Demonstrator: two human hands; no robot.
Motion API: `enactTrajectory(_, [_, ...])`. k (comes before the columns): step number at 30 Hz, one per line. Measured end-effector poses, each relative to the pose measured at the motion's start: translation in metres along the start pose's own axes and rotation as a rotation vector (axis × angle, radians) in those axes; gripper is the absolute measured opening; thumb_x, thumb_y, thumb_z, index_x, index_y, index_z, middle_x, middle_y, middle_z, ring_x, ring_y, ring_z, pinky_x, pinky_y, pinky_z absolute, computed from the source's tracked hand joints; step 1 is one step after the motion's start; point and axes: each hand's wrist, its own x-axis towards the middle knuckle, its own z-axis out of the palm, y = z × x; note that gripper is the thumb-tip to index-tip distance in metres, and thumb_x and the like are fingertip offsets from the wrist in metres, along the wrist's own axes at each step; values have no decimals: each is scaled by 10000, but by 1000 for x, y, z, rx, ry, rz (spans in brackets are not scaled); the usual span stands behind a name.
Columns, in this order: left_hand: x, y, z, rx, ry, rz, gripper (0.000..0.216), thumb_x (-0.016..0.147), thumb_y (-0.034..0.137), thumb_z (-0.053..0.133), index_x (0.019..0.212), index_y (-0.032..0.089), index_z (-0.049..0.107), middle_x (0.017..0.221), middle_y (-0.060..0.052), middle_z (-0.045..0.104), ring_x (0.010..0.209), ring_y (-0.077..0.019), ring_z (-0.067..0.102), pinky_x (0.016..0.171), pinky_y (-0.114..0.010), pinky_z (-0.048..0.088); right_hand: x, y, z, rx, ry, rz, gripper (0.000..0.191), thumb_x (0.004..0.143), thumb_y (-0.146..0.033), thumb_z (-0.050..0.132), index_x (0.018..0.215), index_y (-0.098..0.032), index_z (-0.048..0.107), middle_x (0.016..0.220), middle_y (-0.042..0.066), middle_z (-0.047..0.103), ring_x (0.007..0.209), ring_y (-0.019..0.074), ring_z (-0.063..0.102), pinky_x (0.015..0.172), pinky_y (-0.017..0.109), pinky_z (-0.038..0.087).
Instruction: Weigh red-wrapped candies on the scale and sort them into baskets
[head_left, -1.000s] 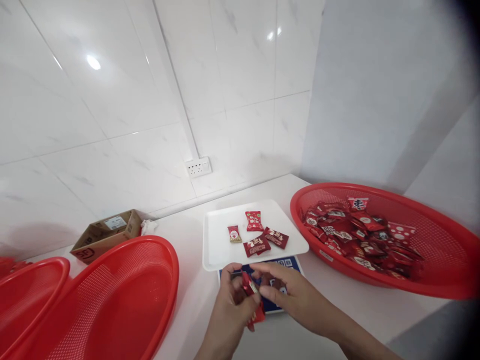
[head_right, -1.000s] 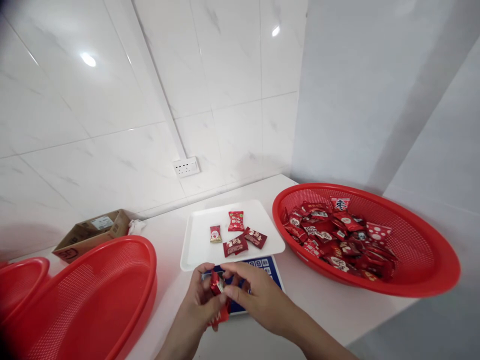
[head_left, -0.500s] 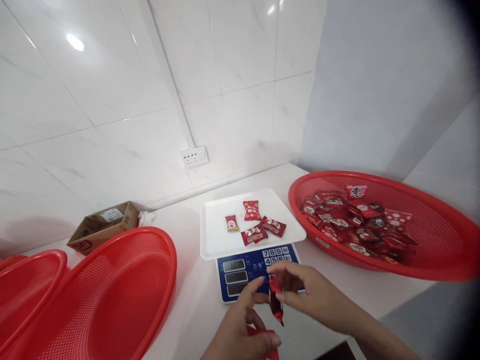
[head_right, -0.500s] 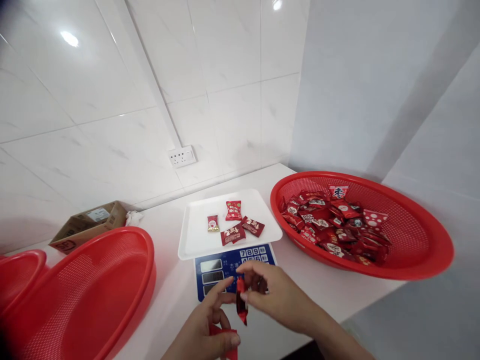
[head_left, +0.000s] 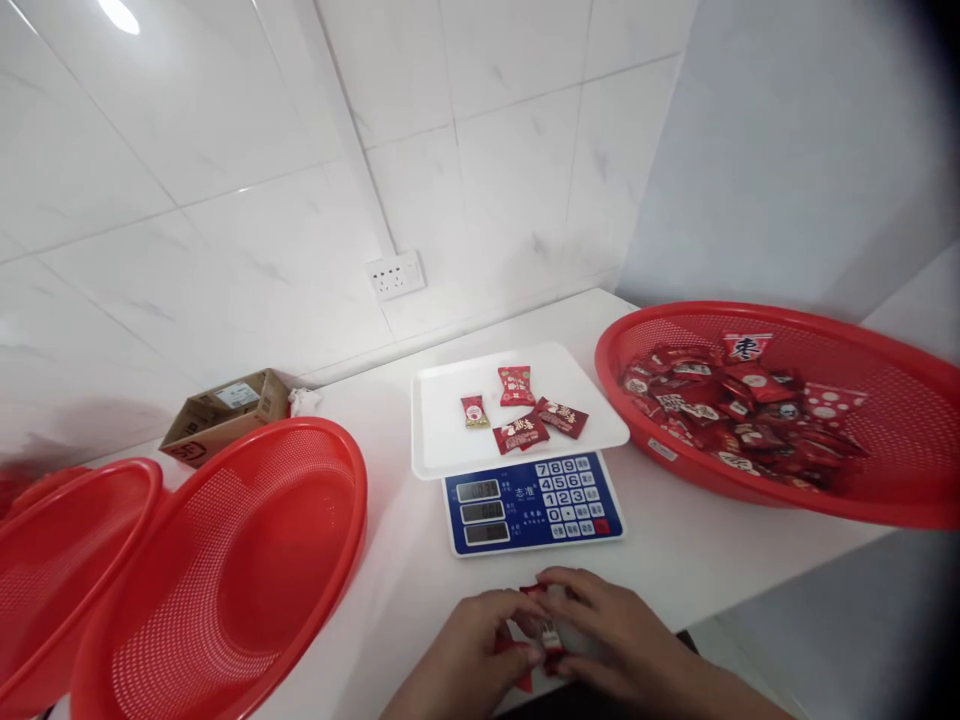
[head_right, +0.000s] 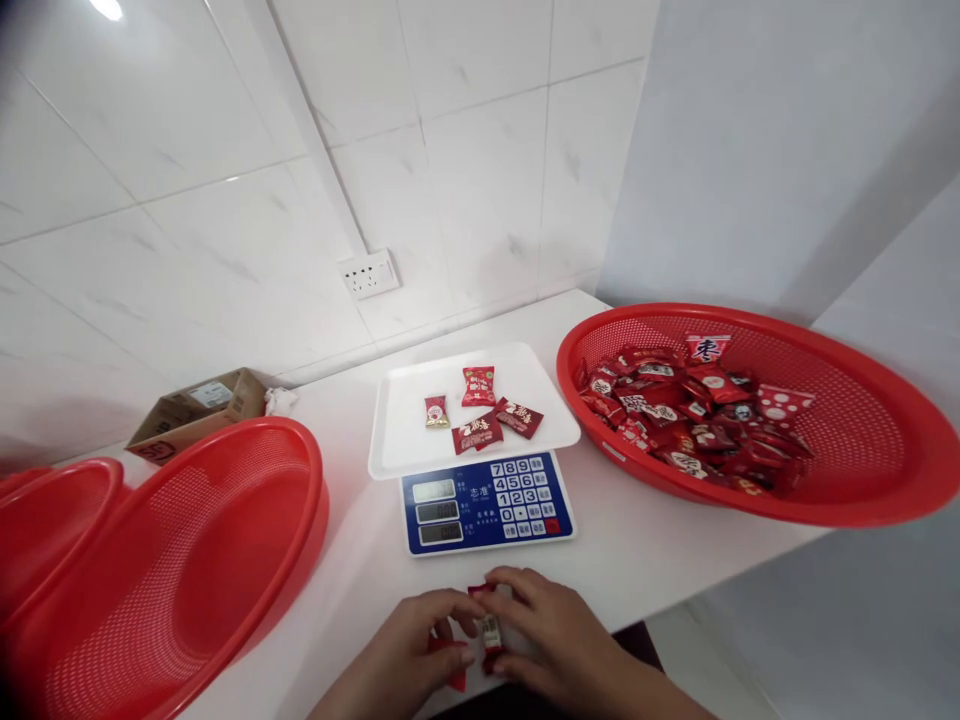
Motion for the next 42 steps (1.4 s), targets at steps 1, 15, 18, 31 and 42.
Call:
enactTrajectory(1, [-1,-4,0,24,1,8,277,672,122,553,901,220,674,854,-31,647,630,-126,530,575,-227,444,-3,1,6,-46,-40,-32,426,731,-278,589,1155,-304,550,1168,63,563,982,213,549,826,323,449])
enactTrajectory(15, [0,25,-22,-221,217,85,196,699,252,631,885,199,599,785,-20,596,726,-136,523,651,-218,386,14,-17,0,224,-205,70,386,545,14,456,819,-211,610,967,3,560,859,112,545,717,196,435])
enactTrajectory(18, [2,38,-31,-287,299,142,213,691,313,661,857,204,583,802,-27,613,779,-150,532,691,-223,384,17,-20,-24,299,-123,68,302,583,-5,465,780,-198,588,1013,16,546,829,110,556,679,201,456])
enactTrajectory(31, [25,60,-25,-242,288,254,195,740,322,612,896,205,598,892,-52,632,849,-183,563,768,-270,414,71,-2,-103,-149,651,33,316,833,-317,459,1124,-233,550,1297,74,447,1204,229,405,951,406,409])
enactTrajectory(42, [68,92,-41,477,458,443,242,796,234,471,946,261,660,904,-43,621,814,-179,567,714,-270,421,1,26,-17,-29,529,-109,156,823,-180,452,858,-223,598,781,41,673,732,144,633,656,229,509])
